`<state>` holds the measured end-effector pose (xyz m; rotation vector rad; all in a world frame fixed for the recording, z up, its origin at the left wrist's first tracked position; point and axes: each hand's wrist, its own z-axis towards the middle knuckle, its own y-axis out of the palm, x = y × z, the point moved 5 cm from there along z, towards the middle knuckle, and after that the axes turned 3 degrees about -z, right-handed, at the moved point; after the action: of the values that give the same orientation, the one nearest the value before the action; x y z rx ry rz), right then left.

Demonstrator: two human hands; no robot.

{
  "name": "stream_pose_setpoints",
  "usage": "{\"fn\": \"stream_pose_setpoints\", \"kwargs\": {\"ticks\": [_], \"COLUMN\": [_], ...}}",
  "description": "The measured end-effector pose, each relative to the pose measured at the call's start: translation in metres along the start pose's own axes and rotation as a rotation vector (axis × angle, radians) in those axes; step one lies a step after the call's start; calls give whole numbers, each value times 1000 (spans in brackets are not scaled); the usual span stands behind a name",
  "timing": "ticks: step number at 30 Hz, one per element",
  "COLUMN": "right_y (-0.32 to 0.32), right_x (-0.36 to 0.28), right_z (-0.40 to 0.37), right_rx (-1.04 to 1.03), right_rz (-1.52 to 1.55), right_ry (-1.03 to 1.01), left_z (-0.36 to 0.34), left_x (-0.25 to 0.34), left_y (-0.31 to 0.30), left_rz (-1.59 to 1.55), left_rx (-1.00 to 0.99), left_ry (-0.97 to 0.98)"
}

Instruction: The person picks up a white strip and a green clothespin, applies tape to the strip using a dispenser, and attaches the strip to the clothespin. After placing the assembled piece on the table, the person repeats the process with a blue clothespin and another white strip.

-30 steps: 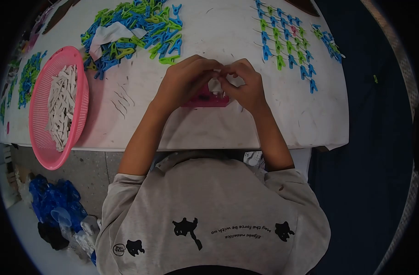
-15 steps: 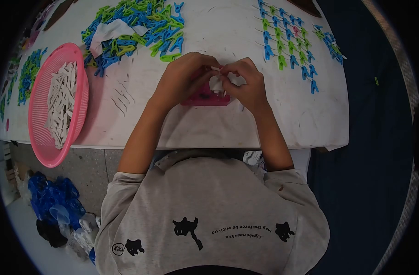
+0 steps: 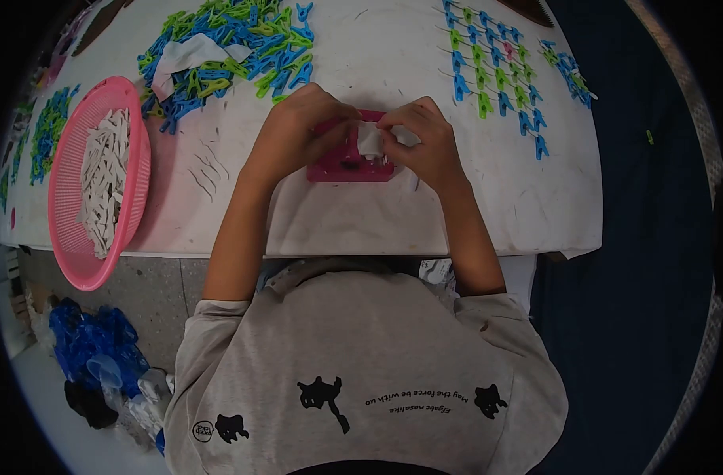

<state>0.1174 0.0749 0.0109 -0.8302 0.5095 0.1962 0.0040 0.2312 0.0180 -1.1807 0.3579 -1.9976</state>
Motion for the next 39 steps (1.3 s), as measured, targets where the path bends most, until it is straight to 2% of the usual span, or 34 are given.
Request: {"fn": "stream_pose_setpoints", "kwargs": {"ticks": [12, 39], "right_y": [1, -3], "right_x": [5, 7], "right_z": [0, 0], "right_rx": [-36, -142], "right_rz": [-30, -36], "right_ry": [-39, 54], "left_z": [-2, 0], "left_x": [-5, -7], "left_y": [3, 13], "left_rz": [17, -16], "left_rx": [-36, -26], "left_ry": [-36, -42]}}
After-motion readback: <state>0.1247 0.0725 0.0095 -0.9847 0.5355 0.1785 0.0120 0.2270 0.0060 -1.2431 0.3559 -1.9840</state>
